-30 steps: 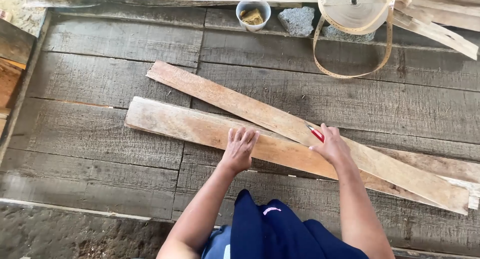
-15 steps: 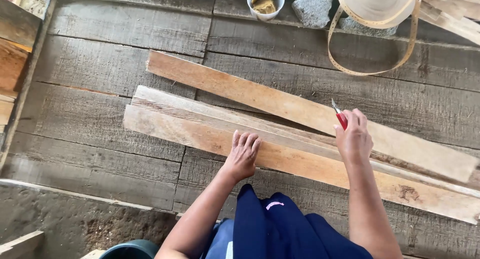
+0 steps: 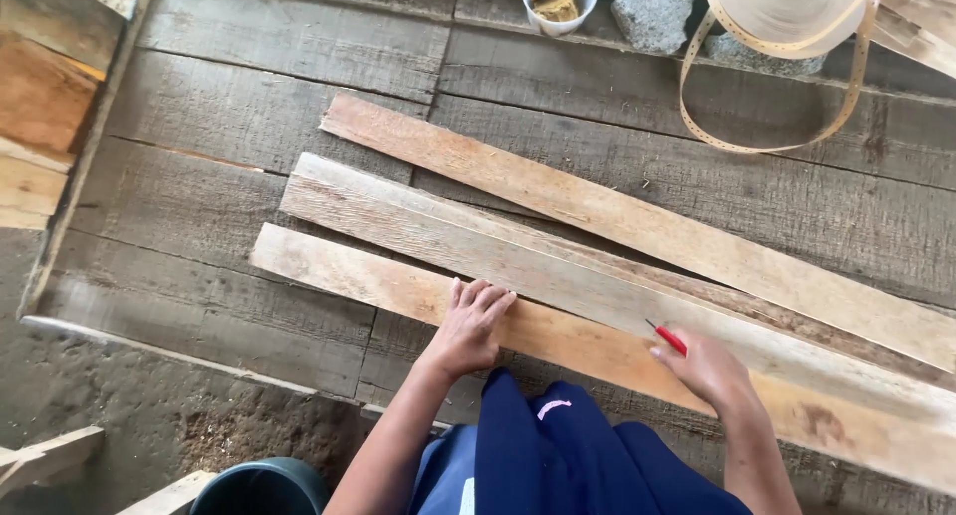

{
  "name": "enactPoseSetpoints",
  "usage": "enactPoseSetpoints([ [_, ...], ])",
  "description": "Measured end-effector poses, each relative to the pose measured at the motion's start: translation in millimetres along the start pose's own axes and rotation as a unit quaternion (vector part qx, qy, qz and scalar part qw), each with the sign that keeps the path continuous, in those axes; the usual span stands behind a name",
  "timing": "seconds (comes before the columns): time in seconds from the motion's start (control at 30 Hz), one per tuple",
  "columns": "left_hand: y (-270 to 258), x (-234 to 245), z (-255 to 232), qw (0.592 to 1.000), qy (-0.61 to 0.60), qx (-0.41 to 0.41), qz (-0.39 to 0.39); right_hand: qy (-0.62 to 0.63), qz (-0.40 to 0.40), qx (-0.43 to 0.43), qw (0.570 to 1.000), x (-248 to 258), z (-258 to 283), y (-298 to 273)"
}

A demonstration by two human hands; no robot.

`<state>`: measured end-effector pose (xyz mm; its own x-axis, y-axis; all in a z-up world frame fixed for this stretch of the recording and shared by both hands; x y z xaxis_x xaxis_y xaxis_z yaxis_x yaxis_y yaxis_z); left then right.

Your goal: The person uses a red utility knife to shave and smooth the edges of several wooden planks on a wooden workbench. They repeatedly run the blade along the plank edges, flip the planks, and adjust their position to continue shaving.

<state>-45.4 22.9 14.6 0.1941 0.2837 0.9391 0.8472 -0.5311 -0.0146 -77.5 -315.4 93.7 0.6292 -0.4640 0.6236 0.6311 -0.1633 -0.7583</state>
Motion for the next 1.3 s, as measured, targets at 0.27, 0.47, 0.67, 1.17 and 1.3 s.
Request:
enactPoseSetpoints([
  [0.27, -34, -27, 10, 1.0, -0.013, -0.008, 0.018, -0.059, 0.003, 0.028, 0.998, -60, 0, 6],
  [0.47, -45, -39, 9, 0.999, -0.016, 0.029, 0.022, -0.137, -0.024, 0.104, 0.985, -95, -17, 20],
  [0.67, -52, -44, 10, 0.996, -0.008, 0.084, 0.041, -0.161, -0.054, 0.117, 0.979, -112, -12, 28],
  [1.17, -94, -7, 50, 0.981, -0.017, 0.161, 0.107, -0.17, -0.151, 0.217, 0.949, -174, 22, 40],
  [1.3, -120, 17, 80, 0.977, -0.067, 0.183, 0.084, -0.208, -0.162, 0.242, 0.934, -199, 52, 45],
])
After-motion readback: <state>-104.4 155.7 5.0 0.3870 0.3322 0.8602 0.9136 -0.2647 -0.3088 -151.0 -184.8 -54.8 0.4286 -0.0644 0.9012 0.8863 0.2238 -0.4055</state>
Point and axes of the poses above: each hand's wrist, its own y-axis towards the middle knuckle, its own x-axis out of the back of the hand, z = x × y, the point moved 4 cm from there along y, towards the middle knuckle, and after that the axes turned 4 degrees about y, right-handed, at the moved point
